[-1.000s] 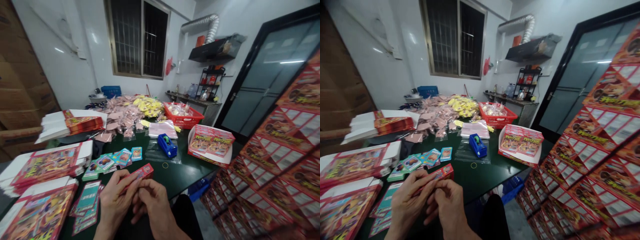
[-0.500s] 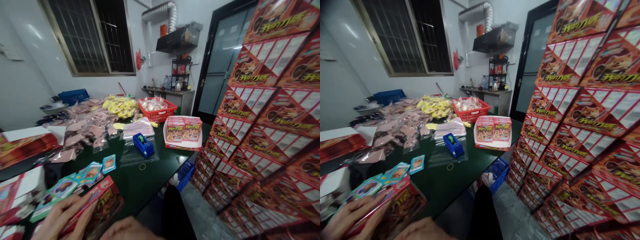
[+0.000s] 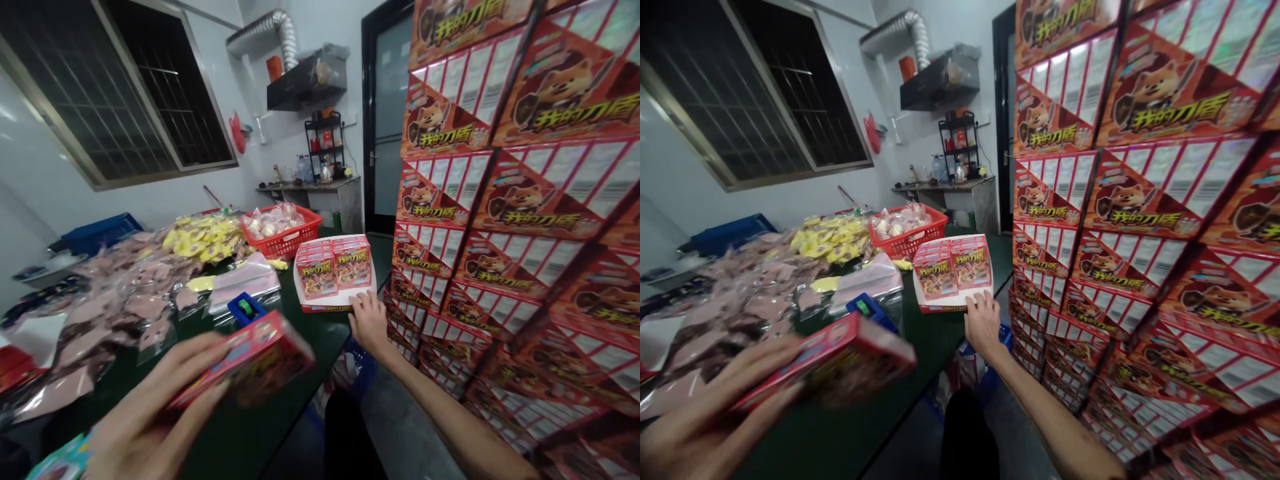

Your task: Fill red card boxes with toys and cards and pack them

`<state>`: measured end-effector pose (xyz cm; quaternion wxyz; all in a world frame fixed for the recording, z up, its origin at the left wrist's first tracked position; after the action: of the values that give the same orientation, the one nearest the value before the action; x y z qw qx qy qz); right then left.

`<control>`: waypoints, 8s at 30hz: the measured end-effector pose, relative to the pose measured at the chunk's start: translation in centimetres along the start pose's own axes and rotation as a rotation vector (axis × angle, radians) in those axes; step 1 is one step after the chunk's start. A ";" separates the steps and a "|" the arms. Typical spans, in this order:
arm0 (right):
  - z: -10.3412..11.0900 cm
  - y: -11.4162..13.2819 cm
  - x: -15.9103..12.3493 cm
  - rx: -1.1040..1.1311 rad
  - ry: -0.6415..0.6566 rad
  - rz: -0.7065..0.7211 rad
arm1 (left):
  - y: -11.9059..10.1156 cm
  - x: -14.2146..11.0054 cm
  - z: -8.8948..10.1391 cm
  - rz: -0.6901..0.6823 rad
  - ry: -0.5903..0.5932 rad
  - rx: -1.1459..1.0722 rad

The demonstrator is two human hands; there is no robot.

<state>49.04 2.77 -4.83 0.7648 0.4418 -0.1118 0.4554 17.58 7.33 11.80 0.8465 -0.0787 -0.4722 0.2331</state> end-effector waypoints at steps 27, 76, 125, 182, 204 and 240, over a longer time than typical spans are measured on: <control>-2.8 -1.9 -1.4 -0.166 -0.094 0.196 | -0.7 13.0 -30.8 -0.428 0.368 0.179; -19.3 54.8 -28.3 0.376 0.919 1.003 | 8.1 -34.0 21.8 0.898 -0.073 1.114; -3.8 28.1 -10.2 0.856 0.342 0.728 | 6.6 -15.3 8.0 0.342 -0.548 0.066; -1.9 27.1 -8.0 0.826 0.609 0.450 | 6.3 -11.9 6.9 0.425 -0.237 -0.546; -3.2 25.0 -12.3 0.930 0.210 0.347 | 3.9 -11.5 6.0 0.040 -0.182 0.150; -14.9 15.2 2.8 0.342 0.682 -0.649 | 7.1 -13.7 5.2 0.336 -0.385 -0.184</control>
<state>35.05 19.05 -3.21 0.7766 0.3990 0.3640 0.3243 4.82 6.65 1.65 0.6797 -0.1866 -0.6240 0.3374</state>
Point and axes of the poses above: each hand's wrist, its own x-axis towards the middle knuckle, its own z-axis out of the back of the hand, y = z × x, the point moved 7 cm from there along x, towards the middle knuckle
